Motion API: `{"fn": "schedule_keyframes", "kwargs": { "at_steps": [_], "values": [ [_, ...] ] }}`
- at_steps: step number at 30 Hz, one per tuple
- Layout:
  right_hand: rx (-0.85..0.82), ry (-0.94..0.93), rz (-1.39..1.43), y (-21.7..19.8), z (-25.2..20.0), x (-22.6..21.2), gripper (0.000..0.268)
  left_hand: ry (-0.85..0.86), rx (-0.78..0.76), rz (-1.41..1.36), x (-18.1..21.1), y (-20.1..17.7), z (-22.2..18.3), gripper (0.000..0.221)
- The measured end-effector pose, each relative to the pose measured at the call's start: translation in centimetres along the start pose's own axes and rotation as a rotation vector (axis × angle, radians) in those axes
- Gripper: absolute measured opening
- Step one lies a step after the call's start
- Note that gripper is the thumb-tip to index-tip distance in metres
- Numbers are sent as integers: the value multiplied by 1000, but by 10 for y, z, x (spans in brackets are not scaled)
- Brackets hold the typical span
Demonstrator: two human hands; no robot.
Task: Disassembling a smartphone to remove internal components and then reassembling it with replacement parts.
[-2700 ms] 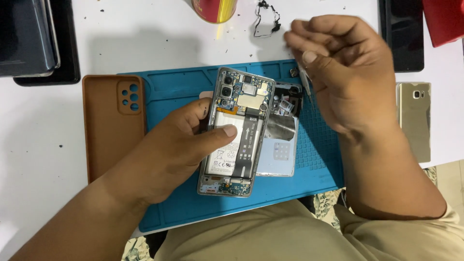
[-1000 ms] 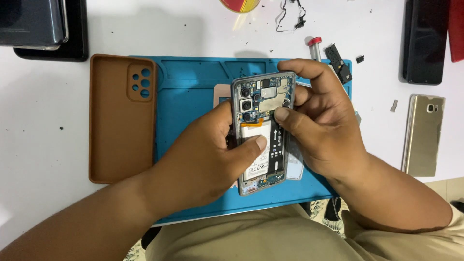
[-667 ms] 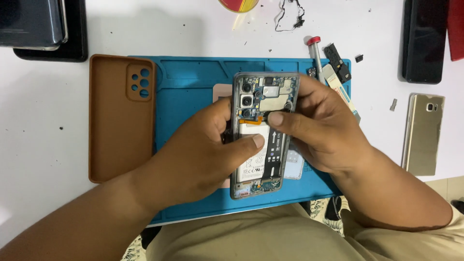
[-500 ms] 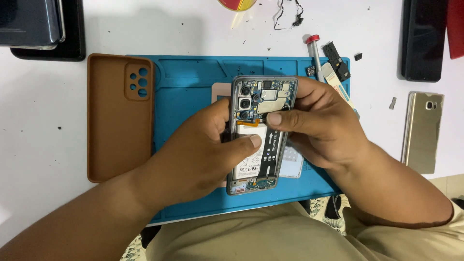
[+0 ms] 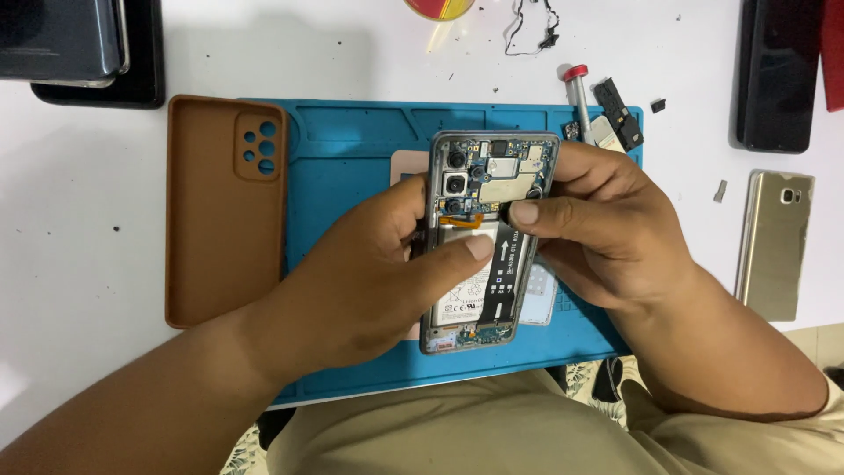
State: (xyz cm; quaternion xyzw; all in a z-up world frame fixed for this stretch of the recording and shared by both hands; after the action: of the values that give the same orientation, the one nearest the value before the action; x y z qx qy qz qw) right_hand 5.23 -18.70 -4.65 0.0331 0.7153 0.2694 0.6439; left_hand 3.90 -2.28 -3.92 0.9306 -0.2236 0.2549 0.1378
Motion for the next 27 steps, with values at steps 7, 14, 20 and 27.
{"fn": "schedule_keyframes", "kwargs": {
  "at_steps": [7, 14, 20, 27],
  "values": [
    [-75, -114, -92, 4, -3, -5, 29, 311, 6, 17, -7, 2, 6, 50],
    [-39, -153, -208, 3, -9, -4, 29, 321, 81, 113, -8, 2, 6, 23],
    [3, -258, -590, 10, -11, -9, 28, 448, 80, 150, -1, 5, 3, 40],
    [98, -276, -764, 13, -10, -11, 39, 371, 49, 159, -4, 7, 4, 38]
  ]
}}
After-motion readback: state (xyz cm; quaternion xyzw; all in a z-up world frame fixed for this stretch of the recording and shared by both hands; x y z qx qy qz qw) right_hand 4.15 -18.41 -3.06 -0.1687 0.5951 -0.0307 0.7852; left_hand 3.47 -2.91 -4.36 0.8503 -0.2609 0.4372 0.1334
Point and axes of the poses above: each hand's wrist, its own z-axis towards the middle knuckle, its own y-axis out of the palm, x = y × z, the point moved 6 cm from there along z, towards the middle knuckle, and after that the axes turned 14 degrees about -y, right-handed, at the moved point
